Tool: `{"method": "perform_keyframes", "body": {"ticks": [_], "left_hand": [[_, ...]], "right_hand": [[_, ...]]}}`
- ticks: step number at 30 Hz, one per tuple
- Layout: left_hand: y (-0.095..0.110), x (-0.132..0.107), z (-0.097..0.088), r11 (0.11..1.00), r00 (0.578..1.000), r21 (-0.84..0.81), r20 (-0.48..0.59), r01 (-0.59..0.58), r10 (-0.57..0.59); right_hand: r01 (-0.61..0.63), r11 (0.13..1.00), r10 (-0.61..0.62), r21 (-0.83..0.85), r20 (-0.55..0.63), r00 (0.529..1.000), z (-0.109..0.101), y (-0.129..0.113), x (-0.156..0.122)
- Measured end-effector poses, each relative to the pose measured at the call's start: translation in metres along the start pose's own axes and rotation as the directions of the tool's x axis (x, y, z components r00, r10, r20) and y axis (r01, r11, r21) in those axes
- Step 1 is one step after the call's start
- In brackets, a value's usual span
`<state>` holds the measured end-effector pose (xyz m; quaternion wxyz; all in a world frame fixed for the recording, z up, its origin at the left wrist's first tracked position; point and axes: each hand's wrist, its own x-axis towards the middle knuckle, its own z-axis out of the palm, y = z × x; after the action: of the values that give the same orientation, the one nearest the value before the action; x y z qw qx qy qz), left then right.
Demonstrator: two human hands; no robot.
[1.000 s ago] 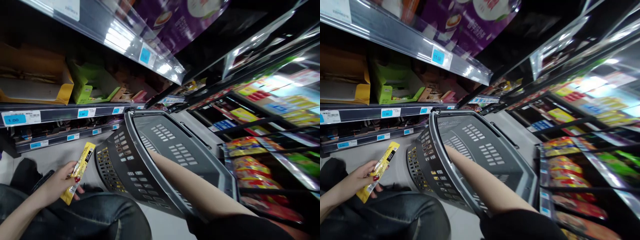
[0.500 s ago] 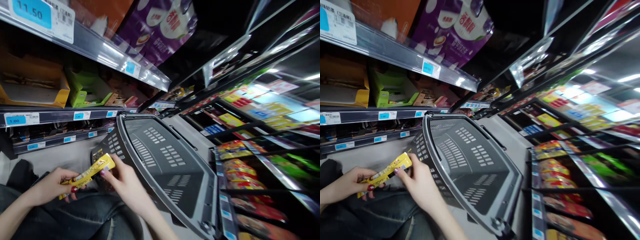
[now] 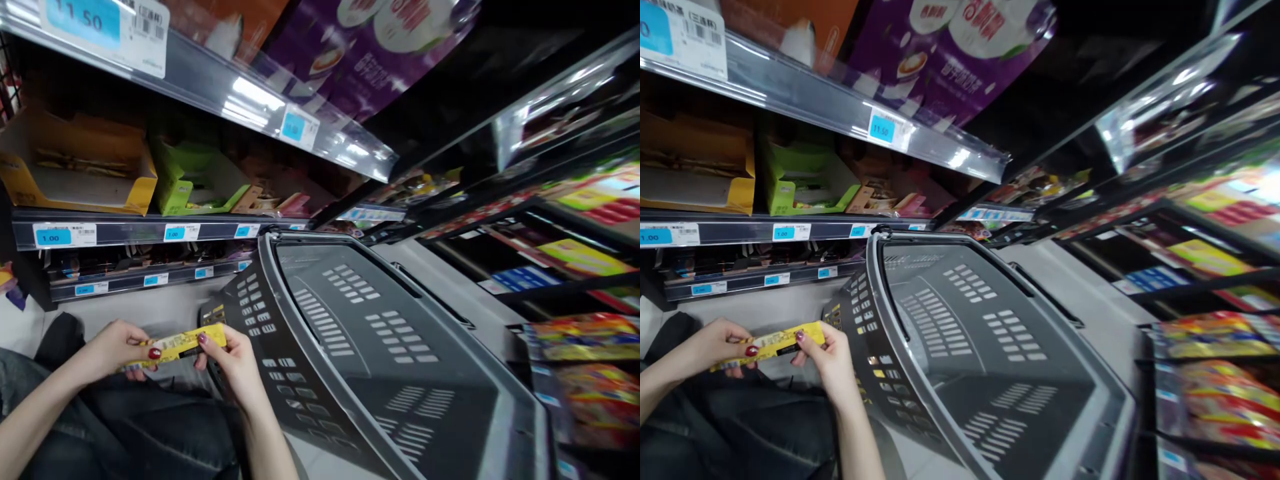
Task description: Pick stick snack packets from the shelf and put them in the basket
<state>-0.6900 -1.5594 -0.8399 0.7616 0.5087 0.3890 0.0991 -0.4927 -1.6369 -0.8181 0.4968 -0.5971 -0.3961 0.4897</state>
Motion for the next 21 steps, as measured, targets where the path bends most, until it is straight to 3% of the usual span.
{"method": "perform_keyframes", "body": {"ticks": [6, 12, 14, 17, 19, 21], "left_hand": [[0.010, -0.005, -0.011, 0.959, 0.952, -0.235, -0.293, -0.157, 0.084], [0.007, -0.003, -0.011, 0.948, 0.931, -0.265, -0.356, -0.177, 0.075], [0.008, -0.004, -0.012, 0.949, 0.930, -0.248, -0.354, -0.195, 0.098], [0.012, -0.009, -0.016, 0.946, 0.901, -0.128, -0.365, -0.298, 0.235], [0.015, -0.016, -0.019, 0.913, 0.847, 0.020, -0.363, -0.408, 0.387], [0.017, -0.024, -0.021, 0.816, 0.755, 0.199, -0.311, -0.543, 0.578]], "right_hand": [[-0.015, 0.982, 0.035, 0.189, -0.101, 0.994, -0.005, 0.006, 0.005], [-0.071, 0.956, 0.108, 0.286, -0.115, 0.988, 0.004, 0.008, 0.006], [-0.022, 0.963, 0.054, 0.267, -0.114, 0.992, 0.002, 0.005, 0.004], [0.159, 0.976, -0.144, 0.150, -0.102, 0.984, -0.007, -0.002, 0.000], [0.295, 0.954, -0.291, 0.058, -0.069, 0.954, -0.014, -0.007, -0.004], [0.405, 0.914, -0.405, -0.001, -0.018, 0.914, -0.019, -0.011, -0.007]]}}
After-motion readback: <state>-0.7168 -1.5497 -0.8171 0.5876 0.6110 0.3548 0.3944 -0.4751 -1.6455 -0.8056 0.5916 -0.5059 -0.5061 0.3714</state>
